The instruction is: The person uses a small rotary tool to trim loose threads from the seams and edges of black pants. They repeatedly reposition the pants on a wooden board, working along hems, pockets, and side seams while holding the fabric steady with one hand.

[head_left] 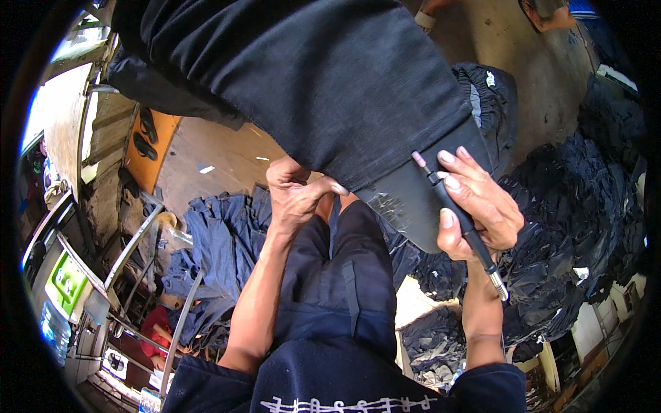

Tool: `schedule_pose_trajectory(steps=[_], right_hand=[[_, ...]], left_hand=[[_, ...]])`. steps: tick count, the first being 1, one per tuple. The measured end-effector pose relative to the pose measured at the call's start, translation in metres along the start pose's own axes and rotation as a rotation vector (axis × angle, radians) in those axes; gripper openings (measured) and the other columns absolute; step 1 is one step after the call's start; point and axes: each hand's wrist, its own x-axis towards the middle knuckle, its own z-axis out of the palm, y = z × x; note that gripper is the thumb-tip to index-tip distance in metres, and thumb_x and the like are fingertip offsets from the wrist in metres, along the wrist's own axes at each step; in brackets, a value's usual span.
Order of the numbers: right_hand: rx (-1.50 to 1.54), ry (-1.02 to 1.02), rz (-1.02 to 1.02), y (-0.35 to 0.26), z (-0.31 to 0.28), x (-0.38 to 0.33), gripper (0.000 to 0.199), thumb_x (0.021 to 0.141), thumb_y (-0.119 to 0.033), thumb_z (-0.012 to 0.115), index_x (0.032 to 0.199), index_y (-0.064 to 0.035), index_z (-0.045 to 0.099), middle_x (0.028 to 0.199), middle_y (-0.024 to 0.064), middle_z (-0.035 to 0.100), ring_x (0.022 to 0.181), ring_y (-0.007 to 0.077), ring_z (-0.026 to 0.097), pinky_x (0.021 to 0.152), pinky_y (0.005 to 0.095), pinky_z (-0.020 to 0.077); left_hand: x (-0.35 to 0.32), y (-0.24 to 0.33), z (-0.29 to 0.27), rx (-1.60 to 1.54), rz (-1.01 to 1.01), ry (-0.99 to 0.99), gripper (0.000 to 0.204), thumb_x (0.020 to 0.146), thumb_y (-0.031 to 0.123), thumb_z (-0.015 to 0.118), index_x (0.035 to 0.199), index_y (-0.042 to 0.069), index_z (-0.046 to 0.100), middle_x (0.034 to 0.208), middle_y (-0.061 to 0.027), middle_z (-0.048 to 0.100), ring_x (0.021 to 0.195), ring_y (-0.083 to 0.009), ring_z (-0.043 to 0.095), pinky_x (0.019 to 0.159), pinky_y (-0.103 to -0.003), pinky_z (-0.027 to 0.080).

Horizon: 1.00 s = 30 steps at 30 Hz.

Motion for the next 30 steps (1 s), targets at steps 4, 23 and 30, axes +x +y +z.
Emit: schedule_pose_trajectory(steps=[4,23,30], right_hand=[[-0.024,-0.031,-0.011,-0.002,-0.004,0.003,0.033,0.085,-0.004,0.068,0.116,0.0077,0.074,0.098,0.0265,0.08,0.107,0.045,0.079,0.102,0.0617,0.06],[-0.066,0.196,0.116,0.004,-0.001,-0.002,0.034,0.08,0.0,0.07,0.112,0.009,0.077,0.108,0.0308,0.079,0.11,0.0411,0.079,0.105,0.057,0.0596],[-0.13,0.218,0.143,0.004,-0.001,-0.002,0.033,0.08,0.003,0.07,0.112,0.0098,0.077,0.111,0.0299,0.079,0.112,0.0404,0.079,0.107,0.0536,0.0593]], left_hand=[[-0.001,-0.003,0.0,-0.001,0.004,0.04,0.03,0.068,-0.004,0.093,0.066,0.003,0.063,0.059,0.0058,0.057,0.056,-0.0027,0.05,0.052,-0.026,0.035],[-0.002,0.01,0.004,-0.012,-0.04,0.038,0.043,0.072,-0.006,0.091,0.062,0.006,0.052,0.058,0.0048,0.055,0.057,-0.0034,0.057,0.051,-0.026,0.042],[-0.001,0.009,0.005,-0.085,0.0,0.013,0.022,0.077,-0.009,0.088,0.075,0.0,0.068,0.067,-0.0022,0.071,0.065,-0.0081,0.07,0.056,-0.025,0.052]])
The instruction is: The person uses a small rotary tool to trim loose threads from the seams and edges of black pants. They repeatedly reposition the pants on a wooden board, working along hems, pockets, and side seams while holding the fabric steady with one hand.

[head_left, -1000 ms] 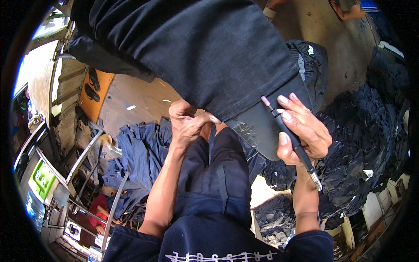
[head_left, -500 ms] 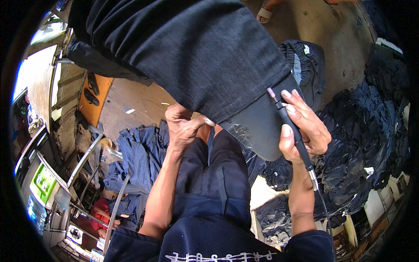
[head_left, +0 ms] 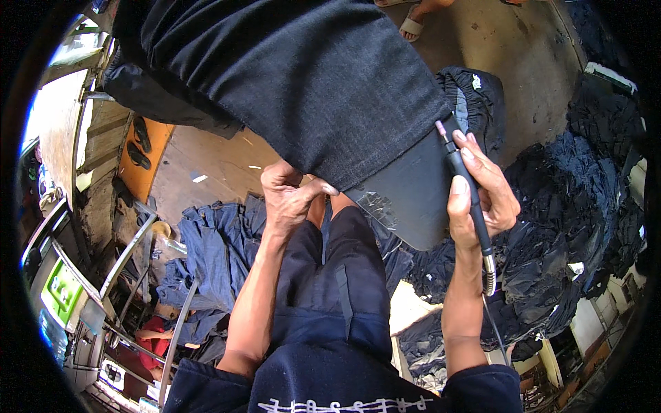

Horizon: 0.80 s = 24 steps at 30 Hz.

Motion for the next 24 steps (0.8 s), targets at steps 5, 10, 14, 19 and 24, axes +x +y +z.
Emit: schedule_pose_trajectory(steps=[5,10,14,19,24], right_hand=[[0.005,0.023,-0.01,-0.001,0.003,-0.001,0.032,0.08,0.003,0.07,0.111,0.0096,0.077,0.111,0.0295,0.079,0.112,0.0397,0.079,0.107,0.0534,0.0592],[0.027,-0.021,-0.04,-0.003,0.001,-0.003,0.033,0.079,0.002,0.071,0.111,0.0095,0.077,0.111,0.0305,0.079,0.112,0.0407,0.079,0.107,0.0534,0.0594],[0.013,-0.106,-0.061,-0.006,-0.001,-0.004,0.033,0.087,0.002,0.065,0.119,0.0093,0.072,0.117,0.0334,0.077,0.118,0.0439,0.076,0.11,0.0589,0.0562],[0.038,-0.124,-0.094,-0.007,-0.001,-0.005,0.033,0.087,0.001,0.065,0.118,0.0096,0.073,0.115,0.0343,0.077,0.116,0.0441,0.076,0.109,0.0596,0.0568],[0.052,-0.137,-0.105,-0.007,0.001,-0.005,0.032,0.086,-0.001,0.066,0.115,0.01,0.073,0.113,0.0344,0.077,0.114,0.0444,0.077,0.108,0.0606,0.0571]], left_hand=[[0.001,0.002,-0.002,0.02,-0.006,-0.042,0.023,0.079,-0.008,0.088,0.076,0.0,0.067,0.066,-0.0025,0.071,0.065,-0.0081,0.07,0.056,-0.025,0.052],[0.0,-0.004,-0.004,0.045,0.025,-0.034,0.029,0.079,-0.008,0.089,0.073,0.003,0.062,0.065,-0.0022,0.07,0.065,-0.0075,0.07,0.056,-0.025,0.052],[0.0,-0.013,-0.008,-0.004,0.005,-0.038,0.025,0.078,-0.008,0.086,0.075,0.003,0.064,0.068,-0.003,0.072,0.065,-0.0078,0.069,0.058,-0.025,0.051],[0.0,-0.018,-0.016,0.09,0.03,-0.075,0.017,0.075,-0.009,0.081,0.085,0.001,0.073,0.077,-0.0045,0.074,0.068,-0.0101,0.069,0.064,-0.025,0.054],[0.0,-0.021,-0.008,0.103,0.029,0.01,0.061,0.071,0.002,0.1,0.064,0.013,0.041,0.059,0.0087,0.044,0.058,-0.0005,0.04,0.05,-0.025,0.03]])
